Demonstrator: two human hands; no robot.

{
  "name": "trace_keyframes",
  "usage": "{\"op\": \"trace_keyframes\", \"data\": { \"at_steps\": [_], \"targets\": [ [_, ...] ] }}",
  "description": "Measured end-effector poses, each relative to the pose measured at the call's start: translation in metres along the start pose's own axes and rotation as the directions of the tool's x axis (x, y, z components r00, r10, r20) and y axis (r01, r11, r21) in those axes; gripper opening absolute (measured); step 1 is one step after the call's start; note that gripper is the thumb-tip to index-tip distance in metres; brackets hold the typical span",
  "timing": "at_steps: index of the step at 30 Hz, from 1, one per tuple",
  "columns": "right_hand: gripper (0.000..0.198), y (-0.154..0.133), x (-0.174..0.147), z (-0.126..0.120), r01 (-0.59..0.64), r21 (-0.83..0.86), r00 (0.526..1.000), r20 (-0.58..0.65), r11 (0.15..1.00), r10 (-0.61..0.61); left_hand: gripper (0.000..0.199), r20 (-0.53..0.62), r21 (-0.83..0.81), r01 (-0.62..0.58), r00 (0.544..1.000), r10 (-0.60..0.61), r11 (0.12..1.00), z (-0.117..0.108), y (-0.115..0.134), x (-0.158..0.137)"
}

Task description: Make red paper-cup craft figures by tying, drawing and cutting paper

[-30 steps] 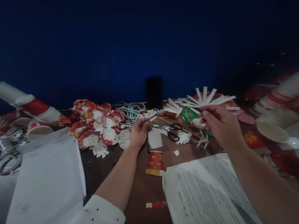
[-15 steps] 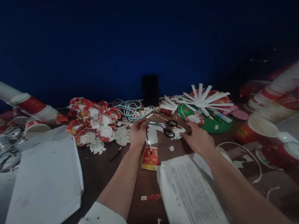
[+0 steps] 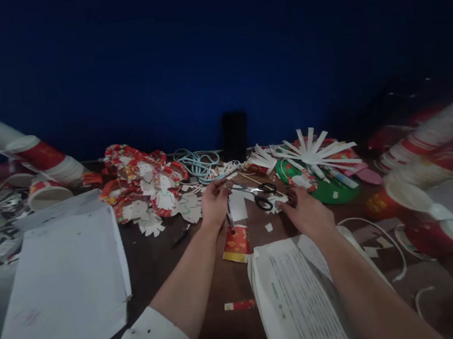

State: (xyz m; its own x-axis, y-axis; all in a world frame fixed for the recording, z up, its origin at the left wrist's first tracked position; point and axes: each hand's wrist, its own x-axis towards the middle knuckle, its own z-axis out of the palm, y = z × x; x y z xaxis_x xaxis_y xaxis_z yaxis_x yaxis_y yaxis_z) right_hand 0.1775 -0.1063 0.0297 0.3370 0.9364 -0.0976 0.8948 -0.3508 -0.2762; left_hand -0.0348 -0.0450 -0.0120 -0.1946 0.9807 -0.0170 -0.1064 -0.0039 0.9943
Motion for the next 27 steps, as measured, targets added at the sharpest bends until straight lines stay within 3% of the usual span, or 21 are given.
{"op": "trace_keyframes", "data": {
  "at_steps": [3,7,9,12,16,20,24,27],
  "targets": [
    [0.051,-0.004,0.005,0.012,-0.009,0.042,1.000,-0.010,0.999,0.010,0.029,-0.012,-0.045,0.044,0.999,-0.044,0.998,-0.002,0.000,0.001],
    [0.045,0.012,0.011,0.018,0.040,0.241,0.996,-0.084,0.970,-0.020,0.024,-0.030,-0.037,0.032,0.999,-0.033,0.999,-0.003,0.000,0.001],
    [0.042,0.023,0.010,0.011,0.061,0.301,0.992,-0.123,0.952,-0.024,0.021,-0.035,-0.037,0.028,0.999,-0.030,0.999,-0.003,0.001,0.001],
    [0.028,0.032,0.001,-0.013,0.070,0.251,0.976,-0.219,0.965,-0.014,0.018,-0.041,-0.045,0.034,0.999,-0.036,0.998,-0.002,0.002,0.002],
    [0.024,0.021,-0.006,-0.042,0.188,0.326,0.945,-0.317,0.926,-0.080,0.015,-0.083,0.002,0.016,0.996,-0.016,1.000,-0.003,0.002,0.003],
    [0.024,-0.017,0.005,-0.040,0.340,0.364,0.939,-0.190,0.867,-0.288,0.018,-0.115,0.071,-0.017,0.993,0.025,0.997,-0.008,-0.003,0.006],
    [0.019,-0.058,0.024,-0.010,0.395,0.362,0.904,0.013,0.845,-0.428,0.018,-0.145,0.107,-0.024,0.989,0.040,0.994,-0.013,-0.004,0.007],
    [0.021,-0.076,0.031,0.015,0.449,0.379,0.860,0.064,0.809,-0.507,0.017,-0.166,0.113,-0.005,0.986,0.024,0.994,-0.013,0.000,0.007]
  ]
}}
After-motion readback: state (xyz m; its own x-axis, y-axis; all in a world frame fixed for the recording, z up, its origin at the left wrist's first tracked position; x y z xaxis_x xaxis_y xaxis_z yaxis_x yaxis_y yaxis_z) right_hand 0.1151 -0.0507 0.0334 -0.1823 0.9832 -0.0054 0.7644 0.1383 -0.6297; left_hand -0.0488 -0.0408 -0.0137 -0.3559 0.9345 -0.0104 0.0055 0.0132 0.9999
